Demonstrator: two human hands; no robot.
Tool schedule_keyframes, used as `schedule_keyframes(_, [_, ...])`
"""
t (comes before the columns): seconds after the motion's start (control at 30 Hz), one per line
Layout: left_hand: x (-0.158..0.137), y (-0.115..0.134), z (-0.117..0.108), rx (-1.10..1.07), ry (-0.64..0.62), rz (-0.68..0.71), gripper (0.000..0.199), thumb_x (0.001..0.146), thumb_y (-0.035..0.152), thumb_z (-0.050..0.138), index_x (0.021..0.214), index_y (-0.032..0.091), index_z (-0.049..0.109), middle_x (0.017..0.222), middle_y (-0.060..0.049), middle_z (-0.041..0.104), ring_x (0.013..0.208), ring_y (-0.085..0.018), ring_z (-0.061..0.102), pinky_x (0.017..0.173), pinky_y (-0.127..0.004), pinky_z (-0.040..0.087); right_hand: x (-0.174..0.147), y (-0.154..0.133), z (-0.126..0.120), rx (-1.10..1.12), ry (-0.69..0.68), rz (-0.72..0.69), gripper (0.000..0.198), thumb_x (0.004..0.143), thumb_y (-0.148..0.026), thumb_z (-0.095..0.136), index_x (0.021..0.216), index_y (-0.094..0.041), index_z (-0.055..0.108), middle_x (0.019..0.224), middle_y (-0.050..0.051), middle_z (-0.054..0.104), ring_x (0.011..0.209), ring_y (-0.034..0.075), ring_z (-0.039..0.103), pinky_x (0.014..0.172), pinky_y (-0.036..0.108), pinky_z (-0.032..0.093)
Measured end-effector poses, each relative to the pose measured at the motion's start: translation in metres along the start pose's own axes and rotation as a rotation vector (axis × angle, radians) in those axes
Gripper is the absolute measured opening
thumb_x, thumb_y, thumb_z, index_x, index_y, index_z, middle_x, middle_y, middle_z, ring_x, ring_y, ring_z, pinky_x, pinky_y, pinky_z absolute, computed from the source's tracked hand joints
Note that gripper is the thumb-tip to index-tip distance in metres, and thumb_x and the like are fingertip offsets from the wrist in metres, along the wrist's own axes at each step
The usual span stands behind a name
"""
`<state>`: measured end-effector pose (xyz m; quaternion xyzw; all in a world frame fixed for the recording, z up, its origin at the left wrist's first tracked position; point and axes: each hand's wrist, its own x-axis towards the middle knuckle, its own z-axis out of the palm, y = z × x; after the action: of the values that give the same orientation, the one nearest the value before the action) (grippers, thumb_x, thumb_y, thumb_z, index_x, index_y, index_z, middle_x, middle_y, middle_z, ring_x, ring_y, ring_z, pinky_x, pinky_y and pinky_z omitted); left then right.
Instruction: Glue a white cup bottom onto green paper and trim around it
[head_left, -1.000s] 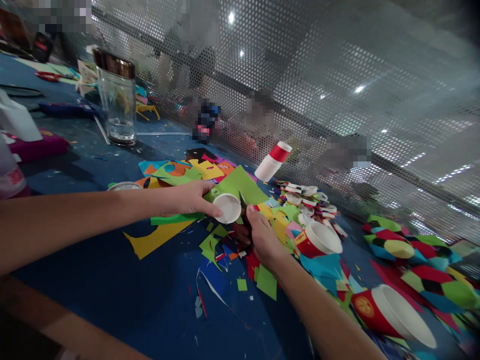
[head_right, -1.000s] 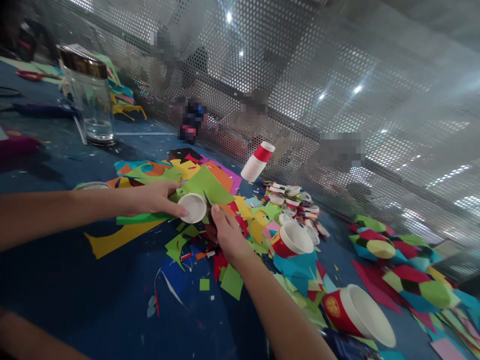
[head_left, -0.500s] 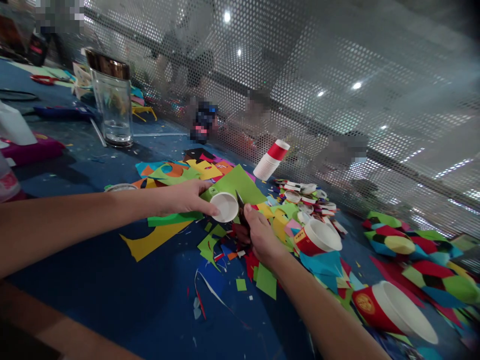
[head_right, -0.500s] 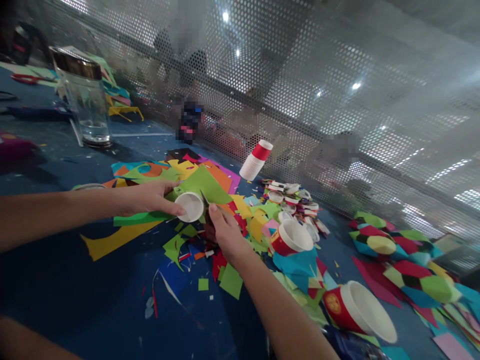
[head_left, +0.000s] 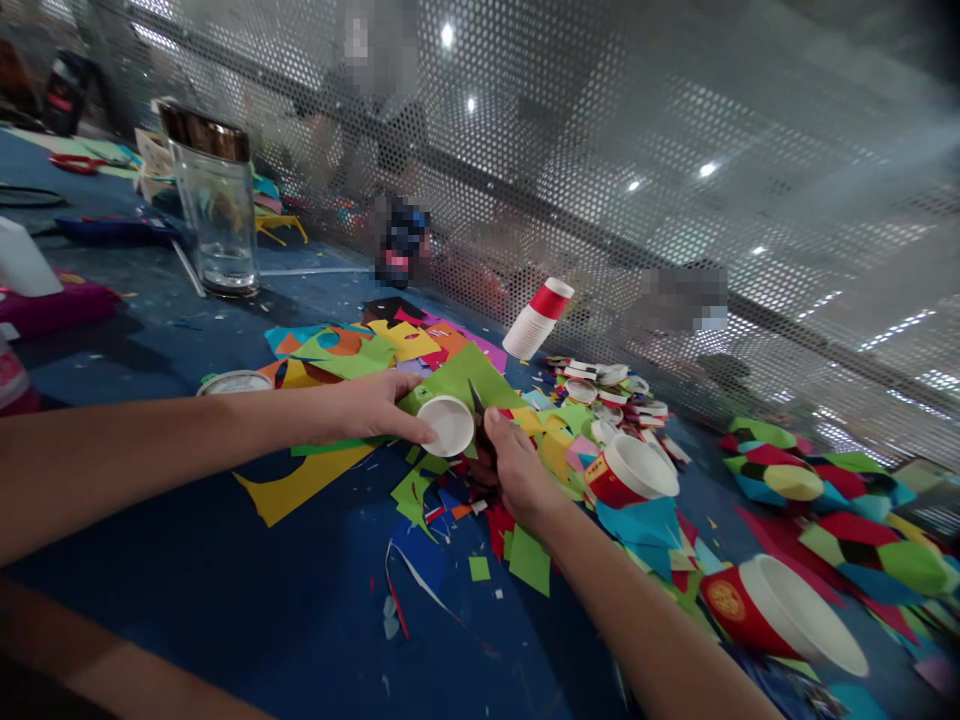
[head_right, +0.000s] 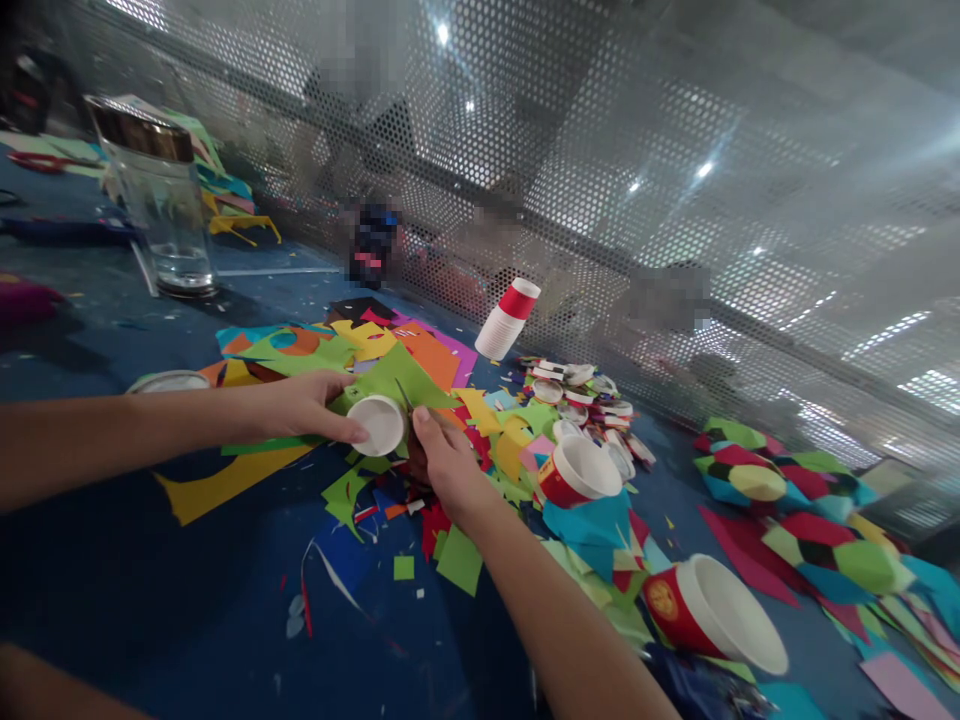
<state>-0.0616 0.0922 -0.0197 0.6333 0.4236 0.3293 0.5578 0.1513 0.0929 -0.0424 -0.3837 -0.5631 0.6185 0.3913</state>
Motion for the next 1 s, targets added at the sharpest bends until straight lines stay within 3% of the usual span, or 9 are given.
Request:
schedule_keyframes(0.63, [0.0011, -0.0047, 0.0002, -0.042, 0.016, 0.026, 0.055, 0.062, 0.039, 0.083, 0.112, 0.021, 0.067, 0.12, -0.007, 0.071, 0.114, -0.03, 0.064, 0.1, -0.04, 0.048, -0.0012, -0.0011, -0.0007, 0.015, 0.001, 0.023, 0.063, 0.073, -0.074, 0.068, 0.064, -0.024, 0.03, 0.06, -0.008, 0.02, 0.049, 0.009, 0.017, 0.046, 0.026, 0.011])
schedule_keyframes(0.87, [0.0026, -0.01, 0.0017, 0.038, 0.077, -0.012, 0.071, 0.061, 0.044, 0.084, 0.122, 0.015, 0.064, 0.119, -0.013, 0.07, 0.113, -0.033, 0.064, 0.097, -0.044, 0.05, -0.0005, 0.0002, -0.0008, -0.016, 0.034, 0.022, 0.056, 0.075, -0.072, 0.067, 0.064, -0.025, 0.037, 0.059, -0.006, 0.032, 0.049, 0.011, 0.027, 0.045, 0.026, 0.026])
schedule_keyframes(1.0, [0.0026, -0.009, 0.0016, 0.033, 0.028, 0.015, 0.061, 0.063, 0.043, 0.082, 0.116, 0.015, 0.066, 0.118, -0.011, 0.071, 0.11, -0.032, 0.064, 0.094, -0.041, 0.049, 0.0007, 0.0028, -0.0026, -0.024, 0.043, 0.025, 0.053, 0.077, -0.071, 0.065, 0.067, -0.025, 0.04, 0.061, -0.005, 0.034, 0.052, 0.012, 0.035, 0.049, 0.027, 0.036])
